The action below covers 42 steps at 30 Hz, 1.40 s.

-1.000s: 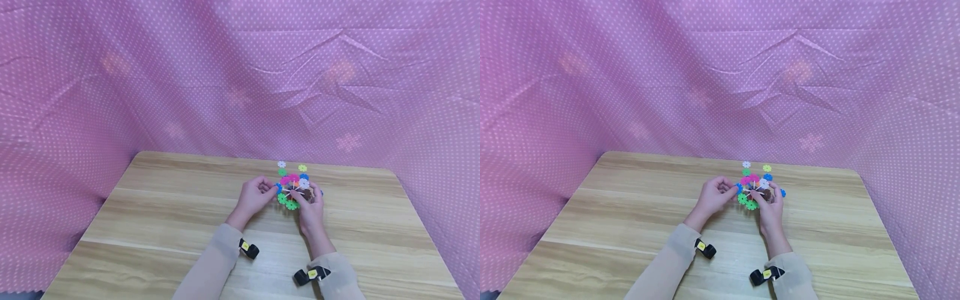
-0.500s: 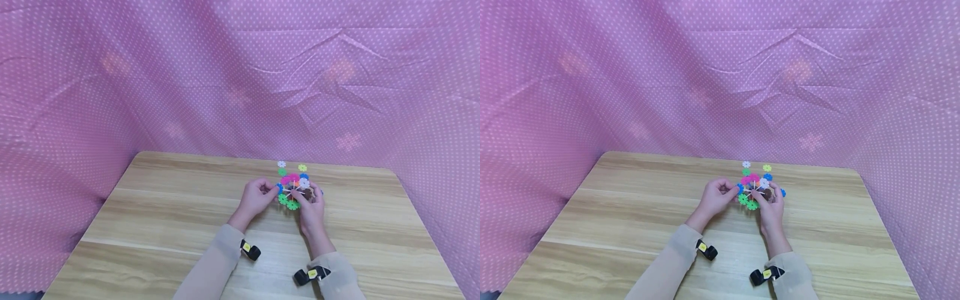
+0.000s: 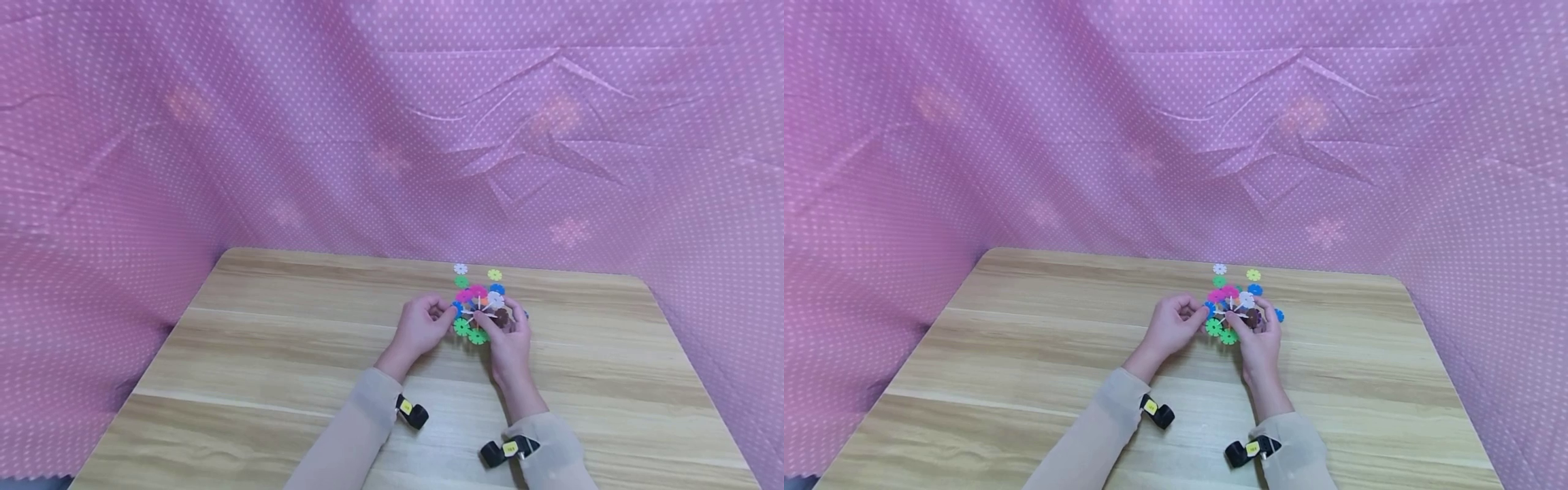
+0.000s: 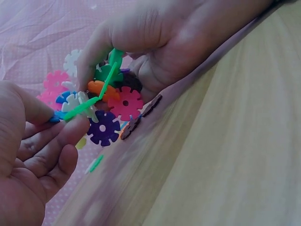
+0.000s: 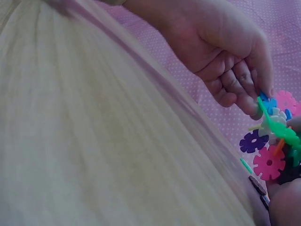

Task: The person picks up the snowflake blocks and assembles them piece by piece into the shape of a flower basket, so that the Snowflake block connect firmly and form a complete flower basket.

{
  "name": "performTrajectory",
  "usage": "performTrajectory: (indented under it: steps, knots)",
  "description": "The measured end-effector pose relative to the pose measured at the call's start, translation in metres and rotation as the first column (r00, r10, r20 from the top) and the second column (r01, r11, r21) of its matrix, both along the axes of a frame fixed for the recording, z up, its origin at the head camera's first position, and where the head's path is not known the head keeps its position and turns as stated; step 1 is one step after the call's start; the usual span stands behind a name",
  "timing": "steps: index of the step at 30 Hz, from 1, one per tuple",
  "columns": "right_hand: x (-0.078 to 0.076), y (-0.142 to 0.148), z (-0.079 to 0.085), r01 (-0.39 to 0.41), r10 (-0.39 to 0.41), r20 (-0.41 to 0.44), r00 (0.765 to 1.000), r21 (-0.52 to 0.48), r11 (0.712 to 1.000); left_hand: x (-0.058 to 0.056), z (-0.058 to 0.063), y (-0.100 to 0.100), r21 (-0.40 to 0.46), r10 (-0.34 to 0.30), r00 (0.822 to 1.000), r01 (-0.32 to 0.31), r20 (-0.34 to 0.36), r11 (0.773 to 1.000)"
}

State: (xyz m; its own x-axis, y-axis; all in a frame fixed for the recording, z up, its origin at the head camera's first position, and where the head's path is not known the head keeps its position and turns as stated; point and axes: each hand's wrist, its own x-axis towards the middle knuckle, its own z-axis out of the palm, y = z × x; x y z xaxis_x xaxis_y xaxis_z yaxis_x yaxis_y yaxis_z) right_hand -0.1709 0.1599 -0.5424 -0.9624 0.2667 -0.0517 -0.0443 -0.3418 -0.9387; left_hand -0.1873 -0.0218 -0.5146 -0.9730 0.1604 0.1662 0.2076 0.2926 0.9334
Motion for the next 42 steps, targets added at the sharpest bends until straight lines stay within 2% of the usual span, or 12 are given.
performTrajectory:
  steps: [9, 14, 21, 25, 28, 35, 38, 42]
  knots:
    - [0.0, -0.001, 0.0, 0.0, 0.0, 0.011, 1.0, 0.028, 1.0, -0.001, 0.0, 0.002, -0.027, 0.016, 1.0, -0.017, -0.015, 0.999]
    - [0.001, -0.003, 0.002, -0.03, 0.031, -0.014, 0.999, 0.02, 0.999, -0.002, 0.0, 0.001, -0.041, 0.034, 0.999, -0.034, -0.001, 0.999]
    - [0.002, -0.002, 0.001, -0.129, 0.13, -0.035, 0.991, 0.024, 0.991, -0.009, -0.002, -0.009, 0.03, 0.108, 0.994, -0.109, 0.029, 0.994]
    - [0.004, -0.004, 0.0, -0.207, 0.212, -0.05, 0.976, 0.087, 0.974, -0.013, -0.002, -0.021, 0.055, 0.163, 0.986, -0.165, 0.023, 0.985]
    - [0.006, -0.006, 0.003, -0.24, 0.246, -0.017, 0.969, 0.169, 0.956, -0.015, -0.001, -0.03, 0.048, 0.193, 0.981, -0.194, 0.021, 0.98]
    - [0.004, -0.027, 0.018, -0.305, 0.274, 0.147, 0.951, 0.268, 0.914, -0.022, 0.01, -0.057, -0.007, 0.23, 0.973, -0.23, 0.002, 0.973]
    - [0.002, -0.045, 0.025, -0.34, 0.29, 0.184, 0.939, 0.368, 0.865, -0.025, 0.018, -0.076, -0.053, 0.246, 0.969, -0.246, 0.0, 0.968]
    - [-0.002, -0.074, 0.035, -0.37, 0.335, 0.163, 0.928, 0.513, 0.775, -0.026, 0.025, -0.103, -0.126, 0.284, 0.959, -0.282, -0.005, 0.951]
